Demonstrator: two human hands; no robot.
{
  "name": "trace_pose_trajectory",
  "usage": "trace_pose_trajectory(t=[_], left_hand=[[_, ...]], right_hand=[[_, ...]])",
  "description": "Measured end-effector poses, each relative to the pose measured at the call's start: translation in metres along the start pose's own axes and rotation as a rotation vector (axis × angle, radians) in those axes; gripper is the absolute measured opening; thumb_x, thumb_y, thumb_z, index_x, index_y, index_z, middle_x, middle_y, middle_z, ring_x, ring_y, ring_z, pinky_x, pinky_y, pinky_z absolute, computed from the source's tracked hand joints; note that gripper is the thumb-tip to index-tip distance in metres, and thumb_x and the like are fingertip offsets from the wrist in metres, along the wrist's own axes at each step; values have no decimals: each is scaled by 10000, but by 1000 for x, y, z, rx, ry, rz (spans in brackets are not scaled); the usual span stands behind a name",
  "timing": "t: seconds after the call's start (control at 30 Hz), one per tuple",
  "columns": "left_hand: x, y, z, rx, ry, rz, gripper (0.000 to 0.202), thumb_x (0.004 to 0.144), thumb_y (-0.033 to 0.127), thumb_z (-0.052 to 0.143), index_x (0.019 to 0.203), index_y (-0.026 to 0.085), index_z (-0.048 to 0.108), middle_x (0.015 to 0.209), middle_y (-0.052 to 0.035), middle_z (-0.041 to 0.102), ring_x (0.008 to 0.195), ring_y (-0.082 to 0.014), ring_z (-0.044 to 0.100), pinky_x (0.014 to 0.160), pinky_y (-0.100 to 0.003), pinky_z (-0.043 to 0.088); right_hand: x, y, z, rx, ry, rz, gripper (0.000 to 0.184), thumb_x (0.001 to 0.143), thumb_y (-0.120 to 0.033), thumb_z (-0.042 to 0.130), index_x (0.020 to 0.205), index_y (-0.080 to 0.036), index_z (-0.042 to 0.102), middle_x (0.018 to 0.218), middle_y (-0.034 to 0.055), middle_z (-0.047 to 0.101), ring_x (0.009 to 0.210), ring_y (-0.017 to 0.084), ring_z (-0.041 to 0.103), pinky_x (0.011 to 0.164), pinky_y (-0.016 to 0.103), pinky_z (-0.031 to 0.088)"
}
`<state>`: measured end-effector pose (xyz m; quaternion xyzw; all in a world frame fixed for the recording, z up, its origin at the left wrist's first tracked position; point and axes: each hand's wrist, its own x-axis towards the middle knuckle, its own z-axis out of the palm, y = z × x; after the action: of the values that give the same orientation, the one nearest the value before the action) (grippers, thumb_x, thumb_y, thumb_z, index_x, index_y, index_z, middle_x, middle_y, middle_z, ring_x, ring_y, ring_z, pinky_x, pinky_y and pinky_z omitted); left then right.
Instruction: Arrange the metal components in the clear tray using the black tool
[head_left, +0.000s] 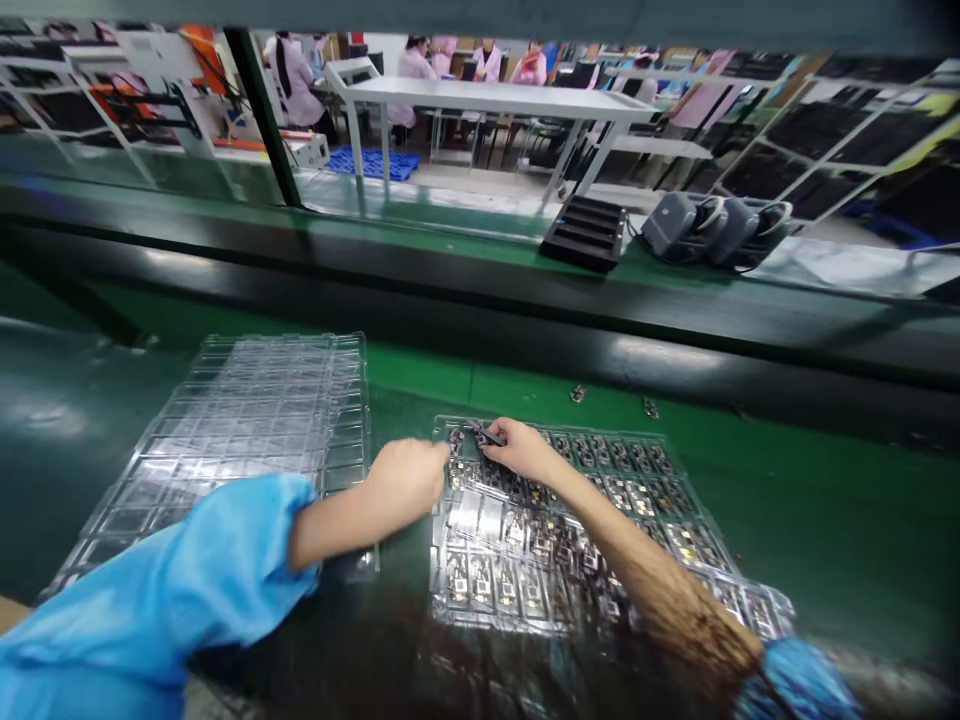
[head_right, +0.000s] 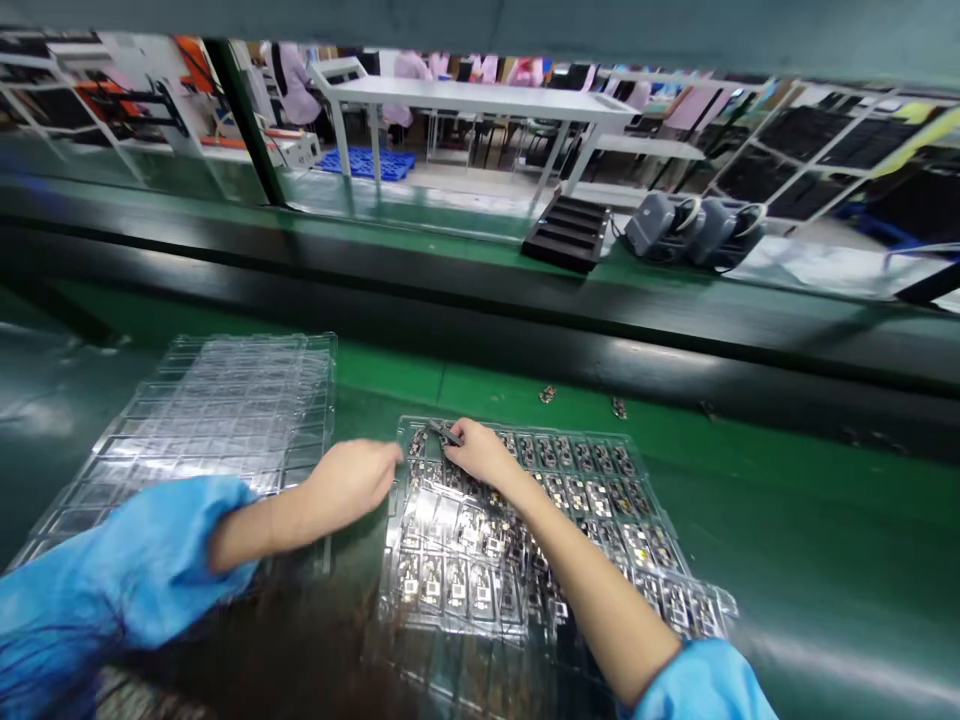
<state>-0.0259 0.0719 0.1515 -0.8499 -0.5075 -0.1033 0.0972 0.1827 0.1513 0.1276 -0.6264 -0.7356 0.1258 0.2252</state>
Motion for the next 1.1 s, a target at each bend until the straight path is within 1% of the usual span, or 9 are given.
trace_pose_trajectory(t=[0.03, 0.13, 0.23, 0.37, 0.47, 0.57, 0.7, 0.9, 1.1], left_hand=[[19, -3, 1, 32, 32, -36, 251, 917, 98, 348, 978, 91, 592, 906, -102, 630, 896, -298, 620, 793, -447, 488], [64, -10, 21, 57, 16, -96, 325, 950, 356, 437, 1058, 74, 556, 941, -143, 624, 896, -335, 621, 738, -460, 503], [79, -11, 40, 57, 30, -117, 412, 921, 449, 489, 1087, 76, 540, 960, -143, 622, 908, -341, 618, 747, -466, 506], [77, -14, 41, 31, 21, -109, 295, 944, 311, 417, 1043, 73, 560, 976, -146, 613, 903, -330, 616, 760, -461, 501], [77, -23, 37, -39, 18, -112, 245, 921, 184, 366, 1062, 101, 550, 984, -112, 621, 926, -299, 619, 800, -427, 488], [78, -33, 38, -117, 43, -149, 269, 872, 133, 409, 1124, 137, 502, 975, -65, 631, 944, -255, 619, 798, -356, 469], [71, -38, 43, -111, 77, -168, 235, 890, 198, 425, 1106, 142, 499, 976, -64, 629, 895, -251, 618, 722, -353, 426], [59, -37, 47, -87, 80, -109, 197, 872, 396, 558, 991, 241, 580, 939, 46, 637, 839, -188, 604, 633, -331, 344], [52, -36, 48, -11, 100, -40, 262, 937, 423, 473, 1067, 219, 575, 1032, 21, 613, 919, -196, 602, 676, -336, 388]], right_hand=[[2, -1, 0, 8, 2, 1, 171, 780, -234, 604, 915, -134, 571, 889, 33, 627, 778, 124, 521, 704, 213, 336], [7, -7, 0, 29, 30, 13, 187, 829, -299, 569, 912, -131, 566, 872, 42, 636, 762, 122, 528, 700, 217, 333], [10, -15, 2, -42, 51, 2, 176, 855, -296, 529, 815, -130, 569, 823, 52, 632, 731, 127, 526, 657, 231, 304], [12, -20, 8, -146, 54, -38, 197, 842, -305, 543, 740, -138, 574, 796, 60, 629, 743, 150, 543, 624, 252, 268], [13, -21, 14, -157, 99, -50, 193, 834, -349, 572, 807, -157, 575, 835, 49, 640, 775, 162, 564, 626, 250, 262], [14, -21, 19, -155, 156, -89, 198, 849, -367, 587, 910, -179, 572, 895, 35, 648, 825, 166, 576, 638, 246, 261], [16, -18, 21, -102, 155, -186, 166, 863, -330, 576, 934, -181, 565, 917, 17, 644, 836, 146, 567, 662, 236, 280], [15, -13, 19, -110, 147, -203, 178, 826, -316, 609, 930, -176, 576, 953, 16, 642, 872, 149, 563, 695, 230, 309], [-6, -20, 20, -56, 126, -314, 179, 897, -306, 508, 897, -188, 643, 937, 10, 660, 880, 150, 582, 735, 235, 337]])
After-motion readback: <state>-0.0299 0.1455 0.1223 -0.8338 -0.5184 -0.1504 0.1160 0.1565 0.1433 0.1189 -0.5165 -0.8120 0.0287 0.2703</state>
